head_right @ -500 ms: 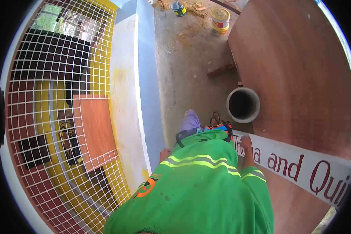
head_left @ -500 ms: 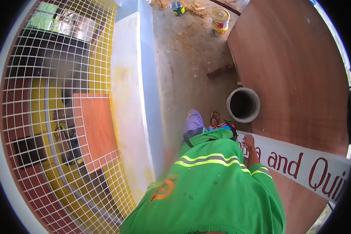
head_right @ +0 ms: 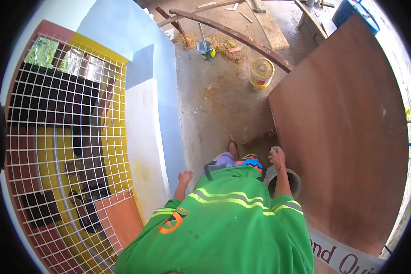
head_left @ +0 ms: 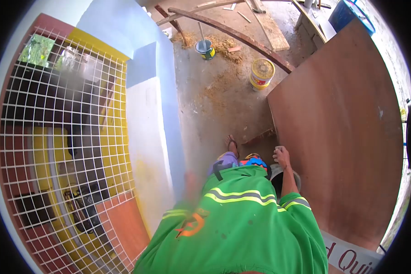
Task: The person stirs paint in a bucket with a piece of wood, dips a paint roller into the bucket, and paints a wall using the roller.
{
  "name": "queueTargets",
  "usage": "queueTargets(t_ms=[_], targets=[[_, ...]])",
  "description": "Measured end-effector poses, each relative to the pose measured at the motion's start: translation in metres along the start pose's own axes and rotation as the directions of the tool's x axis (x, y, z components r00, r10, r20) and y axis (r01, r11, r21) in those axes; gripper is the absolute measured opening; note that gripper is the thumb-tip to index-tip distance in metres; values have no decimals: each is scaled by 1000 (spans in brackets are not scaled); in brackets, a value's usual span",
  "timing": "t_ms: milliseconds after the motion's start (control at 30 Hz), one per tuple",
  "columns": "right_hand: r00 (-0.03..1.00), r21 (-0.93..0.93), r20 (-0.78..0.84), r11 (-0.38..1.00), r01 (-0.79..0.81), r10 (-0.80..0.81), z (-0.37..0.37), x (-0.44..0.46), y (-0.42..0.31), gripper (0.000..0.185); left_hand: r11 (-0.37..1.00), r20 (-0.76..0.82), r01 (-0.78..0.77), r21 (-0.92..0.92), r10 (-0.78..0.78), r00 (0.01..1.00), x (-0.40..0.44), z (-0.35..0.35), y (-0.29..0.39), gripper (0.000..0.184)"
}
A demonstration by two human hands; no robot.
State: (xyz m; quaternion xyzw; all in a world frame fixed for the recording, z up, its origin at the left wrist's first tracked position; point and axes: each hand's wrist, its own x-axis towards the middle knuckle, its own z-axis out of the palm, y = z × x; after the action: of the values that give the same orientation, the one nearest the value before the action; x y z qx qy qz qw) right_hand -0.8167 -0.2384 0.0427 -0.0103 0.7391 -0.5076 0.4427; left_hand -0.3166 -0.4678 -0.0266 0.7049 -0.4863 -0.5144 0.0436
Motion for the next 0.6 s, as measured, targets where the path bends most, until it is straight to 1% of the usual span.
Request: queueTargets(t_ms=[33,67,100,133,167,200,233,267,300,367,400,433,467,533,567,600], targets=[[995,-15,-14,995,-101,100,-4,-3,15,21,802,-2,-356,480,407,914,63,-8,8,38],[988,-68,-56,986,-150,147,-9,-2,43,21,721,-49,-490,491,584,810,88,-20,66,36],[981,-117,-103,978,-175,163,-12,8,58,21,884,-109,-391,256,429,897,118,-26,128,36],[964,-101,-120,964,-248,235,-13,7,59,20,929,-104,-364,72,370,923,100,-34,221,38],[942,-88,-134,943,-321,308,-16,4,62,19,902,-116,-428,53,431,895,118,-40,276,39],[958,-219,-147,937,-273,245,-22,14,88,21,874,-131,-485,33,485,865,132,-44,322,41],[972,-352,-149,909,-224,182,-29,29,112,24,857,-120,-502,-112,490,863,115,-41,383,41],[972,-419,-176,882,-217,155,-27,31,107,27,823,-111,-509,-253,498,860,92,-40,443,41],[972,-482,-202,851,-209,124,-22,39,94,30,790,-78,-543,-285,546,834,85,-37,485,39],[980,-493,-136,848,-197,149,-14,67,50,30,713,-21,-608,-349,642,766,80,-31,559,34],[981,-501,-101,844,-192,163,-14,83,32,29,680,-36,-653,-335,683,730,74,-30,590,33],[988,-485,-65,861,-152,138,-15,114,26,28,641,-52,-697,-320,723,689,68,-27,622,32],[995,-495,-63,863,-102,82,-20,151,23,26,600,-71,-739,-306,760,646,59,-24,654,31],[998,-513,-54,858,9,-43,-29,231,-2,22,557,-118,-752,-352,771,626,33,-13,712,24],[993,-327,-66,938,-114,97,-27,245,-72,19,544,-136,-751,-374,769,625,24,-10,733,22],[993,-174,-58,978,-114,105,-35,282,-109,18,527,-154,-754,-393,770,619,15,-7,757,20]])
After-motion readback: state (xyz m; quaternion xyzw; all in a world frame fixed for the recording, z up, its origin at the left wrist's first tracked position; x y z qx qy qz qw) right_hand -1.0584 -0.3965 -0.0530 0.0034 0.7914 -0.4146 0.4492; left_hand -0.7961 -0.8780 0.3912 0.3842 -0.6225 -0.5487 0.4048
